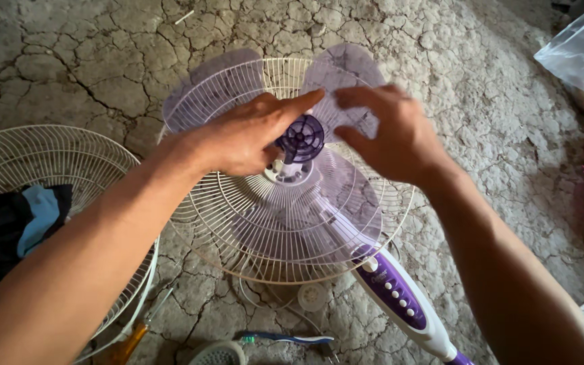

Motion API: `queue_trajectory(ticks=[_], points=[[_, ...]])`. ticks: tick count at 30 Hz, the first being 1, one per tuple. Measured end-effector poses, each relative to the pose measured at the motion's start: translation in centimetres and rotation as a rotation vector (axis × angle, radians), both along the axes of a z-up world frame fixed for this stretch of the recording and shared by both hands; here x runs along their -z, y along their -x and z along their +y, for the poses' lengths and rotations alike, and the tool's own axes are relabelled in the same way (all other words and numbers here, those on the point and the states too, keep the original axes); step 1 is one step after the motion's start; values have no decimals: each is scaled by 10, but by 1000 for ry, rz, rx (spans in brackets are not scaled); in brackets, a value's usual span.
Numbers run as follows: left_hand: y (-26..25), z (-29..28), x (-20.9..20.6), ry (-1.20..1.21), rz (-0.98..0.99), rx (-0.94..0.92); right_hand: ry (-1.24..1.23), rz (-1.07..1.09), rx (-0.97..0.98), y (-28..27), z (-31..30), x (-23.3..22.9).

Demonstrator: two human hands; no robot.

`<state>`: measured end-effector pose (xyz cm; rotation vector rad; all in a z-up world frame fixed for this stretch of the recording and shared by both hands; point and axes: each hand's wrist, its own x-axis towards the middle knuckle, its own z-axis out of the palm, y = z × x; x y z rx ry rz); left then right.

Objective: The person wipes a fan cage with a cloth, then attaches the cage to the fan stand. They wipe the fan blades with the cloth and mount the blades onto the stand, securing them with a nut.

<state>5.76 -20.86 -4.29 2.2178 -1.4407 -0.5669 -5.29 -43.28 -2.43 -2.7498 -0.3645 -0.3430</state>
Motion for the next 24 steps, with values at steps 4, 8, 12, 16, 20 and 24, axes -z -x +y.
queue_trajectory(ticks=[4,8,12,16,20,24], points=[[-2,3,-2,-77,141,-32,21,148,-74,-7,15,9],[-13,8,2,-63,267,-38,-34,269,-64,-14,26,8],[-27,9,12,-29,363,3,-78,503,97,-20,30,8],[-37,6,17,-14,312,45,-91,330,-70,-26,30,13],[-43,3,13,-43,280,25,-60,358,-44,-30,25,11],[-47,1,9,-10,237,27,-110,326,-61,-32,23,7]])
